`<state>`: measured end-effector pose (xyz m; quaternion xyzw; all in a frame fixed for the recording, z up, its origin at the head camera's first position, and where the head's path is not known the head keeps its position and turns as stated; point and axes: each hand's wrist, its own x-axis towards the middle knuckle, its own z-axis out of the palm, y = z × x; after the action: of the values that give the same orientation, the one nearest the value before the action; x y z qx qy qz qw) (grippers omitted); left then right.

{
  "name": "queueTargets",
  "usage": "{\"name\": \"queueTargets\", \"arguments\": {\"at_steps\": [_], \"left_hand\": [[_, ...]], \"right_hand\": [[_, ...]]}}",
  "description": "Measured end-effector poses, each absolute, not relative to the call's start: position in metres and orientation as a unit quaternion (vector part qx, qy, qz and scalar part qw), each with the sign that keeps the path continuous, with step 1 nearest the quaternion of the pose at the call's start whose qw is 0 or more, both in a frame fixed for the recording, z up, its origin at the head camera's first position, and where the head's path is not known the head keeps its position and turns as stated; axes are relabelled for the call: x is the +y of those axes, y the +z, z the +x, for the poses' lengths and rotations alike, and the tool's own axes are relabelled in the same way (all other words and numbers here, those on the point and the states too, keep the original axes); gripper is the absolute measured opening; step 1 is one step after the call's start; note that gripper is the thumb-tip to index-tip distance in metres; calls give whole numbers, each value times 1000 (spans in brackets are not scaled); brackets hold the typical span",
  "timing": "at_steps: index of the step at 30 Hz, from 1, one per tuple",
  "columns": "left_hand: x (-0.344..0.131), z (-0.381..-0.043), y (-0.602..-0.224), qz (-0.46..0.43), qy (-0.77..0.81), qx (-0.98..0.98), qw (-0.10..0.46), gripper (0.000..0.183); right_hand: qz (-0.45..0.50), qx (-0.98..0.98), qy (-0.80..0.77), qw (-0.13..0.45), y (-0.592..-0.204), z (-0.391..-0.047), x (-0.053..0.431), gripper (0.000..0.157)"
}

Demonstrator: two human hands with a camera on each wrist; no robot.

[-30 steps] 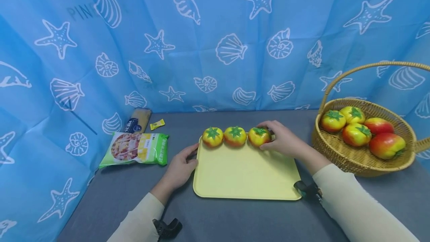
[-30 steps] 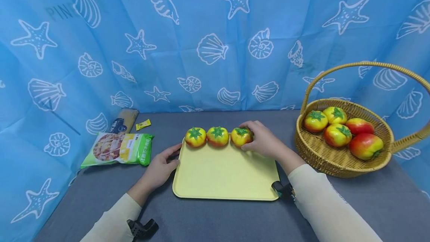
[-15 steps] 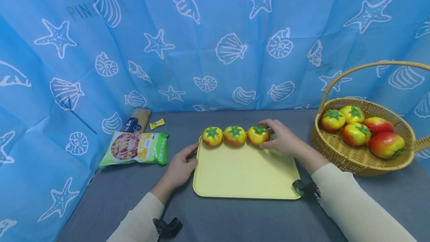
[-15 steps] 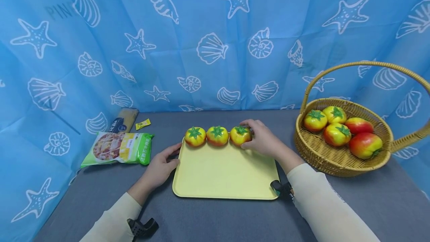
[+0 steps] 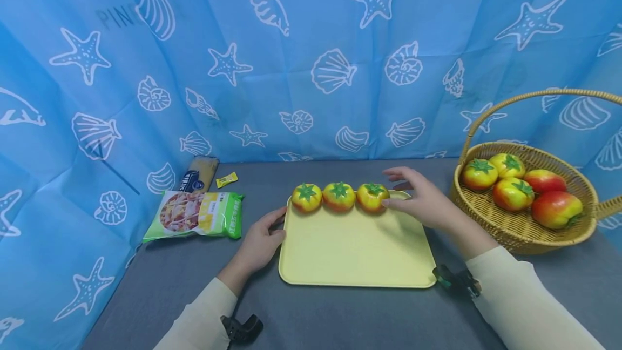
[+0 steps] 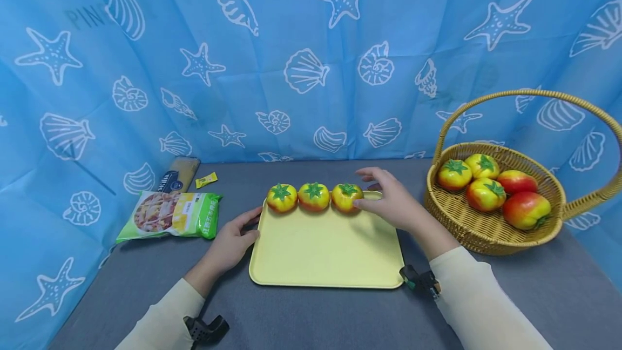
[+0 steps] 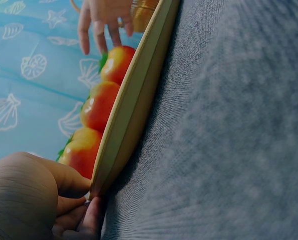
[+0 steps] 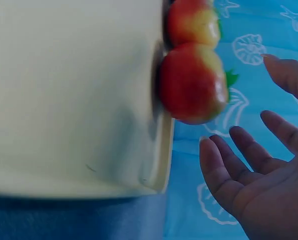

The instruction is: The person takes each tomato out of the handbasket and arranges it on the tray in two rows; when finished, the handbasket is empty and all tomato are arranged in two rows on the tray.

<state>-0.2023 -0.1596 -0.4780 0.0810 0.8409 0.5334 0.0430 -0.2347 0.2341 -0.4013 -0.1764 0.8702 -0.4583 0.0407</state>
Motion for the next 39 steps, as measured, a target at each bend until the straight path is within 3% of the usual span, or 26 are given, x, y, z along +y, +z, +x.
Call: {"name": "queueTargets", "arguments": {"at_steps": [20, 28, 39], "left_hand": [[-159, -203, -477, 75, 530, 844, 43, 57], [-159, -202, -477, 73, 533, 842, 46, 57], [-159, -201, -478, 80, 528, 845, 40, 57]], "right_hand": [[-145, 854, -494, -67, -375, -195, 293, 55], [-144, 784, -596, -97, -381, -194, 330, 40], [-112, 674, -715, -151, -388, -194, 367, 33]]}}
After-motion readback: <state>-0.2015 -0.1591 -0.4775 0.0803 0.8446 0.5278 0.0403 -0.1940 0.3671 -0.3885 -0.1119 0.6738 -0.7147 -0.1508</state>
